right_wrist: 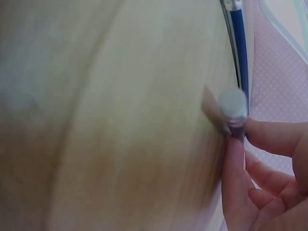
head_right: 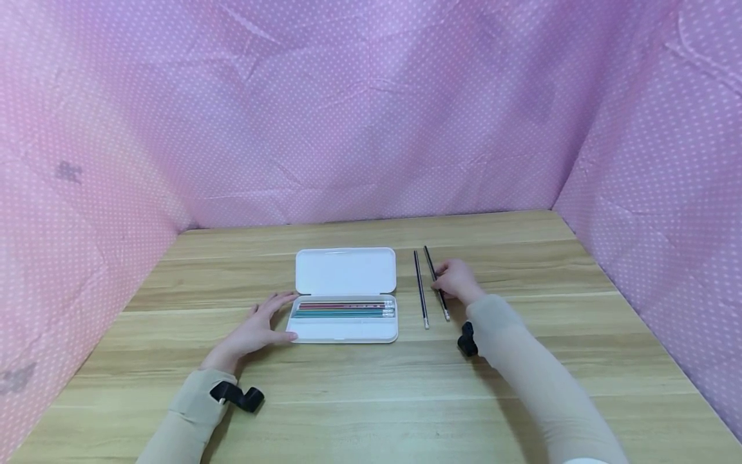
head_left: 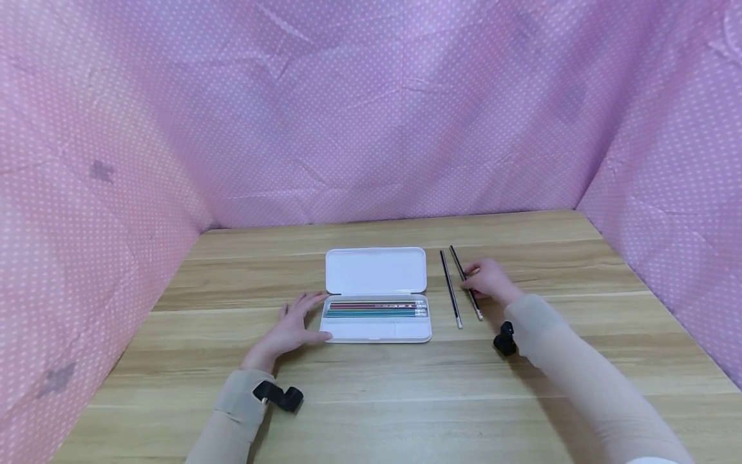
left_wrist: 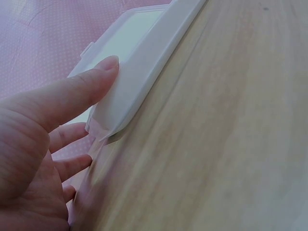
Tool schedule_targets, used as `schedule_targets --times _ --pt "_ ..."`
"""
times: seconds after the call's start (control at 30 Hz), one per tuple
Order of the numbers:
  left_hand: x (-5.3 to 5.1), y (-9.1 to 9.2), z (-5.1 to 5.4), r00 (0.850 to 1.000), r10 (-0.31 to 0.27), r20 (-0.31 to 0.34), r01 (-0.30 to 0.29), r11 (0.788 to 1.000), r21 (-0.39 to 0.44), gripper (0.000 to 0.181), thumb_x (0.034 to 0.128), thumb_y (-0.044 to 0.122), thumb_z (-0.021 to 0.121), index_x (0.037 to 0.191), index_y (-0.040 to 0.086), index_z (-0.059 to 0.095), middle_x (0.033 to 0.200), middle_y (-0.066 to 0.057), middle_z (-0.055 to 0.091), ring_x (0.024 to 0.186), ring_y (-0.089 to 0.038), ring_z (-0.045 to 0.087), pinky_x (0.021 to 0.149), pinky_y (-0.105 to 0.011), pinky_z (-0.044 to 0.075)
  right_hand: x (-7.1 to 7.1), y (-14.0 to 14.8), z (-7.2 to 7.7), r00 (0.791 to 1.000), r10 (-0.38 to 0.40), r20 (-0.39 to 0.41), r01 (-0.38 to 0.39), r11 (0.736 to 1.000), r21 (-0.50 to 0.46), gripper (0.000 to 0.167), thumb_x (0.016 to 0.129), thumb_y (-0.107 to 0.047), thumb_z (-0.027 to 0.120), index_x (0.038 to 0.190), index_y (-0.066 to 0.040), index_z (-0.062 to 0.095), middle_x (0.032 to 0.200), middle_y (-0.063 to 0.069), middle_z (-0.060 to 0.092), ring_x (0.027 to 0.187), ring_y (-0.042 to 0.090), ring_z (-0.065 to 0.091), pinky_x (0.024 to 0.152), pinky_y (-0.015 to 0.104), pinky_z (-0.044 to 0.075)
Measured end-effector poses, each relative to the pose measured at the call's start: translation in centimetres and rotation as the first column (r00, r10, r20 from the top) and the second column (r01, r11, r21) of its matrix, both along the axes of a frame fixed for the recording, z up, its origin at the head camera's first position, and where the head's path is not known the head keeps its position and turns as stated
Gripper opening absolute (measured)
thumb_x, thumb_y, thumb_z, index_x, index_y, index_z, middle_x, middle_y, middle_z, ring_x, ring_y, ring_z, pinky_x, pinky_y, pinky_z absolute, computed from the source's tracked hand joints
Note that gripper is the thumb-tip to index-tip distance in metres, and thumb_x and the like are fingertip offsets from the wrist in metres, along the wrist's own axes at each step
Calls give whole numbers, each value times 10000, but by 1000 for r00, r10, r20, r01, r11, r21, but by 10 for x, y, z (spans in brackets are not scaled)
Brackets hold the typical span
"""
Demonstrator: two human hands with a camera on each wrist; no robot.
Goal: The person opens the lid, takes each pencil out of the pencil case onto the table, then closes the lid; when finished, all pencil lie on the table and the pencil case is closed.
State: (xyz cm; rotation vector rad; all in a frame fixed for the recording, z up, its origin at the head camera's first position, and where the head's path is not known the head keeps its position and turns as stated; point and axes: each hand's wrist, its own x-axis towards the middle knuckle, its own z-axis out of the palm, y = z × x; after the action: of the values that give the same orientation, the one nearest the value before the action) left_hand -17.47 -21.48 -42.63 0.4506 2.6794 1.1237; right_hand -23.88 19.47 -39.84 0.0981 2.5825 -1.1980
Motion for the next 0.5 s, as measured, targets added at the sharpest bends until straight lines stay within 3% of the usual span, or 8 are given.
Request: schedule_targets --times 0.2,0.5 --pt "-1 0 -1 1000 4 12 -3 1000 -11 818 744 299 794 1439 147 390 1527 -159 283 1431 -439 36 1099 -631 -110 -1 -2 0 1000 5 -16 -5 1000 21 388 820 -43 684 1152 92 537 1022 201 571 688 144 574 586 245 552" --pt "-2 -1 -3 1000 7 9 -6 1000 -11 816 743 311 794 1438 163 393 1531 -147 281 1435 -432 29 1102 -624 -111 -2 0 -1 1000 8 6 -8 1000 -7 360 853 -56 652 1161 87 535 987 181 601 747 159 583 618 270 570"
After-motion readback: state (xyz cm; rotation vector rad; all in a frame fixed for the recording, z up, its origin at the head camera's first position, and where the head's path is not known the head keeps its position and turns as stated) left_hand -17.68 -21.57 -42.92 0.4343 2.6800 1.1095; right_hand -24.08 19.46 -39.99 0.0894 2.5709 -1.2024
